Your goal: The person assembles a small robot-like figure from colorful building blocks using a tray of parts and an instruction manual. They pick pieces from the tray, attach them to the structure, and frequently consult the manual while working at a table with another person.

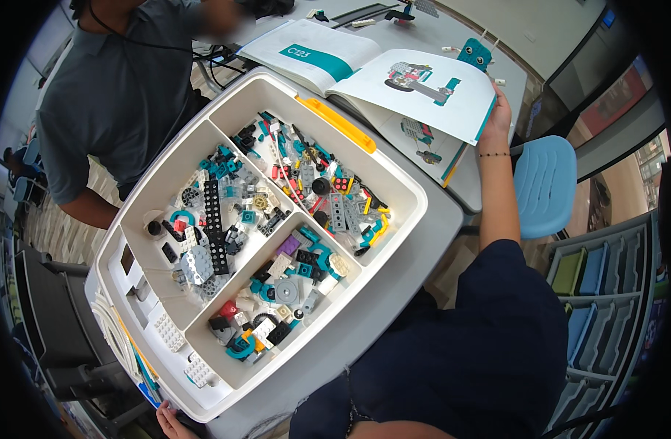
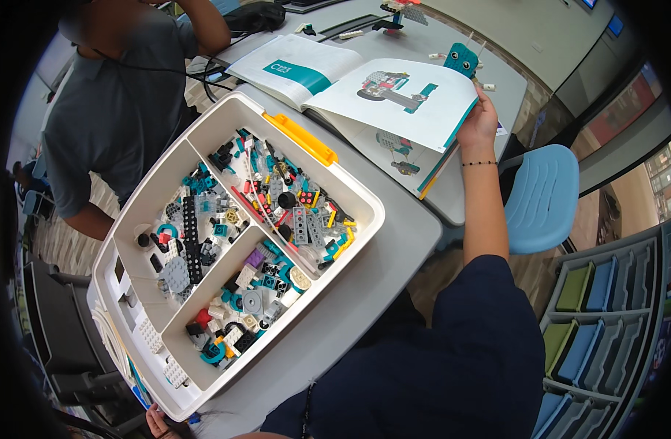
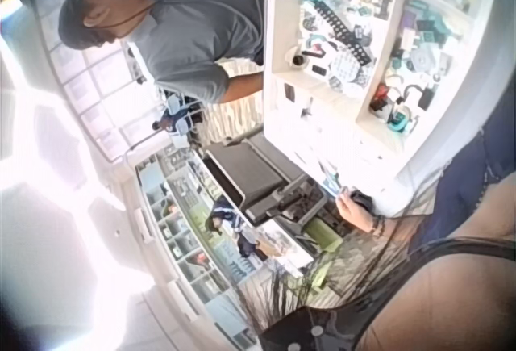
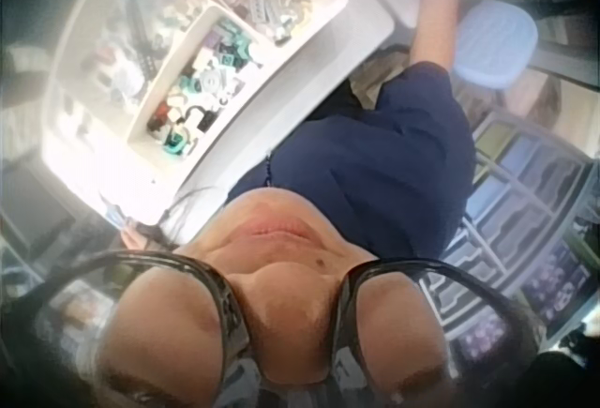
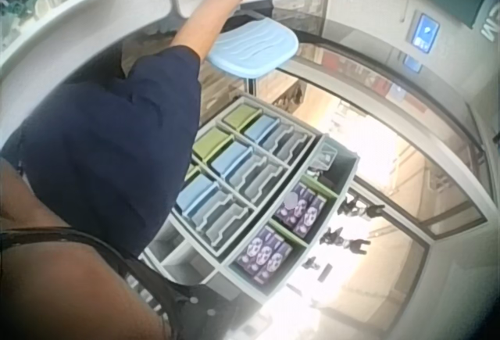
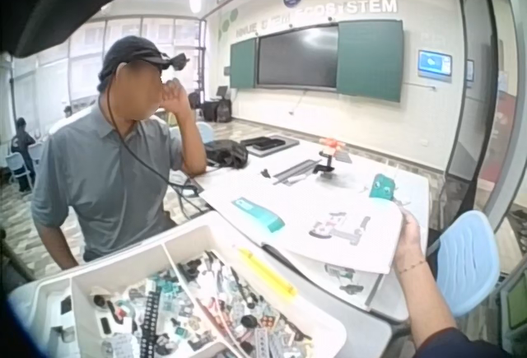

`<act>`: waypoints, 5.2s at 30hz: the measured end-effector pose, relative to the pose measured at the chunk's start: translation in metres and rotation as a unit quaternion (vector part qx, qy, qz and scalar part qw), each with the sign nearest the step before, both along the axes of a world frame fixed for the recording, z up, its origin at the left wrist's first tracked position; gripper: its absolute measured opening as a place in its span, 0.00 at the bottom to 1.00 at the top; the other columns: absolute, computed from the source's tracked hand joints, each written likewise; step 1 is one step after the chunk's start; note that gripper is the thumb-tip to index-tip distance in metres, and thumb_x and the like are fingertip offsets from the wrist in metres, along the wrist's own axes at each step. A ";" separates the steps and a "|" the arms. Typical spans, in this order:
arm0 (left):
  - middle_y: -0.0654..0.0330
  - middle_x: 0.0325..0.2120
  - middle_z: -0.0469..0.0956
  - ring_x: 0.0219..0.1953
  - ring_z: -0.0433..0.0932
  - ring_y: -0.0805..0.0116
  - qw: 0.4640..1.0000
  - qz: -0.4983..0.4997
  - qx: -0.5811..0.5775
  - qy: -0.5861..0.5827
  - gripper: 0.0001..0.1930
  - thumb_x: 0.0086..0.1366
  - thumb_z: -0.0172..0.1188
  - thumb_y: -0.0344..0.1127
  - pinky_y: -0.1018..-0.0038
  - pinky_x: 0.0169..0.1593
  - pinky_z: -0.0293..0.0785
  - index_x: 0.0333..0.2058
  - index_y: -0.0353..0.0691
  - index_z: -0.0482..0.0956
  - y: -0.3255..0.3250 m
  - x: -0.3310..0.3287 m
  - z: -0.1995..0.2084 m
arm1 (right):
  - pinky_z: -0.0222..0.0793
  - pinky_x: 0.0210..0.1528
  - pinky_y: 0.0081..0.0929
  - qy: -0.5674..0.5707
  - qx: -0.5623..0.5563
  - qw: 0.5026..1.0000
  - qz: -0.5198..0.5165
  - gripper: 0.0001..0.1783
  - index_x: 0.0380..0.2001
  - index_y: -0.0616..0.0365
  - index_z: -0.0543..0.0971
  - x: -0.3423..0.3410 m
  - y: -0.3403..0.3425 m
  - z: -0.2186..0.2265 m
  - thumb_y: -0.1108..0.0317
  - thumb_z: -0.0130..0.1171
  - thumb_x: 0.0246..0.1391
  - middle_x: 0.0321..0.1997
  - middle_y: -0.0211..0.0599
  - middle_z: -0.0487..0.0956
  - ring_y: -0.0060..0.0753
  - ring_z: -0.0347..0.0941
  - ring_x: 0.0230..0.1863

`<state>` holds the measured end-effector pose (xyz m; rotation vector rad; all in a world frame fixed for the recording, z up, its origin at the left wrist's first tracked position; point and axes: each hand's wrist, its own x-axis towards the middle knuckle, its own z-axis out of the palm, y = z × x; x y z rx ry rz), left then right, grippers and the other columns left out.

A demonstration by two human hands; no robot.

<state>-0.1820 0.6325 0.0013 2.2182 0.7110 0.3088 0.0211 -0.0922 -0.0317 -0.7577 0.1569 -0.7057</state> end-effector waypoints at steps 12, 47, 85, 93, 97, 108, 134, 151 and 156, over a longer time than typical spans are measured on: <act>0.54 0.33 0.75 0.36 0.71 0.64 0.998 0.051 -0.035 0.021 0.16 0.61 0.48 0.41 0.73 0.42 0.66 0.36 0.33 0.75 -0.008 0.002 0.008 | 0.63 0.54 0.34 -0.016 -0.005 1.000 0.015 0.19 0.45 0.66 0.70 0.004 -0.002 -0.001 0.63 0.40 0.58 0.45 0.43 0.74 0.39 0.69 0.48; 0.65 0.21 0.67 0.24 0.60 0.81 0.994 0.011 -0.034 -0.099 0.10 0.63 0.47 0.33 0.83 0.29 0.57 0.26 0.32 0.70 0.033 -0.003 -0.023 | 0.63 0.53 0.38 -0.010 -0.018 0.997 0.078 0.19 0.47 0.61 0.69 -0.010 0.003 0.005 0.60 0.37 0.60 0.48 0.42 0.72 0.40 0.68 0.51; 0.59 0.12 0.59 0.16 0.59 0.73 0.988 -0.014 0.125 -0.086 0.18 0.58 0.55 0.34 0.74 0.22 0.52 0.14 0.27 0.69 0.032 0.008 -0.013 | 0.62 0.54 0.37 -0.014 -0.009 0.997 0.078 0.18 0.46 0.62 0.70 -0.010 -0.002 0.005 0.61 0.39 0.59 0.48 0.41 0.73 0.39 0.68 0.51; 0.58 0.11 0.58 0.15 0.58 0.73 0.990 -0.006 0.109 -0.090 0.17 0.58 0.54 0.33 0.73 0.21 0.52 0.14 0.27 0.68 0.036 0.008 -0.019 | 0.62 0.54 0.37 -0.017 -0.008 0.997 0.074 0.19 0.46 0.62 0.69 -0.010 -0.003 0.005 0.62 0.38 0.59 0.49 0.41 0.73 0.39 0.68 0.51; 0.58 0.12 0.58 0.15 0.58 0.73 0.988 -0.009 0.126 -0.087 0.18 0.58 0.54 0.32 0.72 0.21 0.52 0.13 0.27 0.67 0.033 0.005 -0.014 | 0.61 0.55 0.38 -0.014 -0.003 0.997 0.082 0.19 0.47 0.61 0.69 -0.010 -0.006 0.003 0.61 0.39 0.59 0.49 0.42 0.72 0.40 0.67 0.52; 0.59 0.14 0.60 0.18 0.60 0.71 0.985 0.005 0.133 -0.114 0.16 0.59 0.50 0.29 0.73 0.23 0.55 0.14 0.30 0.63 0.045 -0.008 -0.032 | 0.60 0.54 0.33 -0.004 0.012 1.000 0.008 0.19 0.45 0.64 0.70 0.005 -0.012 -0.010 0.61 0.42 0.57 0.45 0.40 0.74 0.39 0.68 0.49; 0.56 0.14 0.62 0.17 0.61 0.65 0.973 -0.011 0.226 -0.039 0.15 0.64 0.43 0.32 0.70 0.24 0.59 0.20 0.31 0.63 0.037 -0.001 -0.031 | 0.61 0.44 0.19 -0.069 -0.516 0.837 -0.169 0.08 0.36 0.63 0.72 -0.010 0.134 0.101 0.74 0.51 0.50 0.35 0.33 0.71 0.22 0.67 0.37; 0.56 0.16 0.63 0.19 0.60 0.68 0.980 0.001 0.192 -0.053 0.14 0.63 0.45 0.33 0.73 0.26 0.60 0.21 0.30 0.63 0.037 0.003 -0.028 | 0.56 0.52 0.44 0.514 -0.747 0.420 -0.047 0.29 0.45 0.55 0.75 0.252 0.120 0.027 0.48 0.49 0.41 0.53 0.46 0.68 0.44 0.58 0.57; 0.57 0.16 0.63 0.20 0.60 0.70 0.981 0.005 0.186 -0.048 0.13 0.64 0.45 0.32 0.74 0.27 0.60 0.22 0.30 0.63 0.038 0.003 -0.030 | 0.56 0.54 0.44 0.495 -0.696 0.516 -0.070 0.31 0.44 0.54 0.76 0.255 0.103 0.016 0.47 0.52 0.38 0.52 0.47 0.68 0.47 0.58 0.56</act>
